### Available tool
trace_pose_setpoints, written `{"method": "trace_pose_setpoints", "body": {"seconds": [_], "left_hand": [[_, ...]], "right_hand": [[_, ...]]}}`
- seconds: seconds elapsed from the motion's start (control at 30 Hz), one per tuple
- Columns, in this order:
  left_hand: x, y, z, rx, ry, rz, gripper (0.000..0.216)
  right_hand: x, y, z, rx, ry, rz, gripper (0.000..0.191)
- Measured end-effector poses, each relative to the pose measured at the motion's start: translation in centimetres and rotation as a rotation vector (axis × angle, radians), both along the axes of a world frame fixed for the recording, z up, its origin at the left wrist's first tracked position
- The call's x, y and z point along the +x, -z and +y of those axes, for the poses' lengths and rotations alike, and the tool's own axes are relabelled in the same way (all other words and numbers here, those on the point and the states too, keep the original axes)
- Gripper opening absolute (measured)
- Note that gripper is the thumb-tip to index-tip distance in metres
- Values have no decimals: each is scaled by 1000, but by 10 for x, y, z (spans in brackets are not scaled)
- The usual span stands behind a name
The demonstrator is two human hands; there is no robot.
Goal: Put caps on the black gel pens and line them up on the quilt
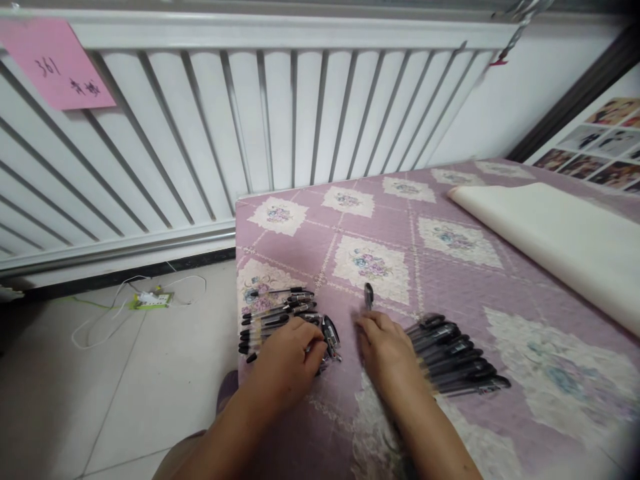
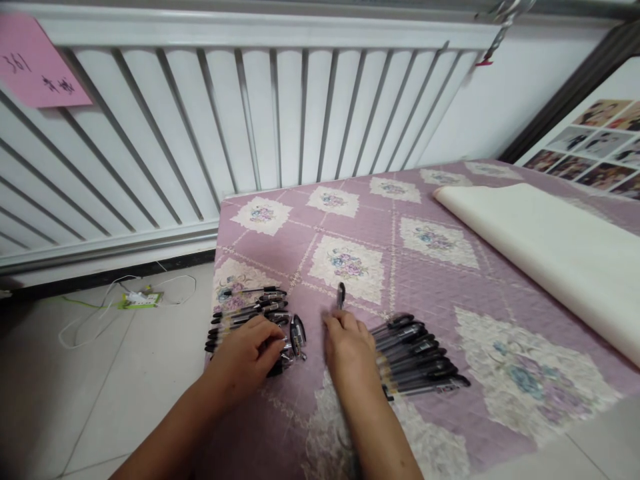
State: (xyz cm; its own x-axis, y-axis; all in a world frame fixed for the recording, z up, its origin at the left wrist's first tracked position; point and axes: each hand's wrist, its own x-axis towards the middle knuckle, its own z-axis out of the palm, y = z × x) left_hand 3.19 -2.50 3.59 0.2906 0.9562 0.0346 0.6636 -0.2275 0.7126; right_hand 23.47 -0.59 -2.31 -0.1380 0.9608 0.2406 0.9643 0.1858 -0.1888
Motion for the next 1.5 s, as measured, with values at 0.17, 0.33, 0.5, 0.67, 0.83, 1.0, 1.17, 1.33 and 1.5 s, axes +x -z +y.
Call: {"method": "trace_pose_setpoints", "body": {"seconds": [0.17,0.33,0.5,0.67,0.83,1.0,1.17,1.33,1.5], "left_hand": [[-1,4,0,-65,-96,-225,14],[4,9,3,-271,-165,-564,19],[11,16,7,-423,-230,-846,28],[11,23,9,-450,-298,-1030,27],[8,16,8,-463,-324,-1173,25],[9,12,4,-590,-165,-1050,24],[12,11,1,-564,-27,-715,20],[12,8,0,-509,-23,-625,18],[12,6,0,-547,-12,-526,20]], "right_hand": [[-2,0,3,63,-11,217,31],[-17,-19,-6,207,-34,500,27],[-43,-31,-18,290,-94,680,14],[-64,-30,-24,302,-219,765,15],[-67,-29,-27,175,-317,880,9],[-60,-29,-23,-26,10,1245,17],[-59,-25,-16,-229,79,1636,29],[-60,-23,-15,-304,44,1795,27],[-50,-36,-9,-168,115,1941,25]]}}
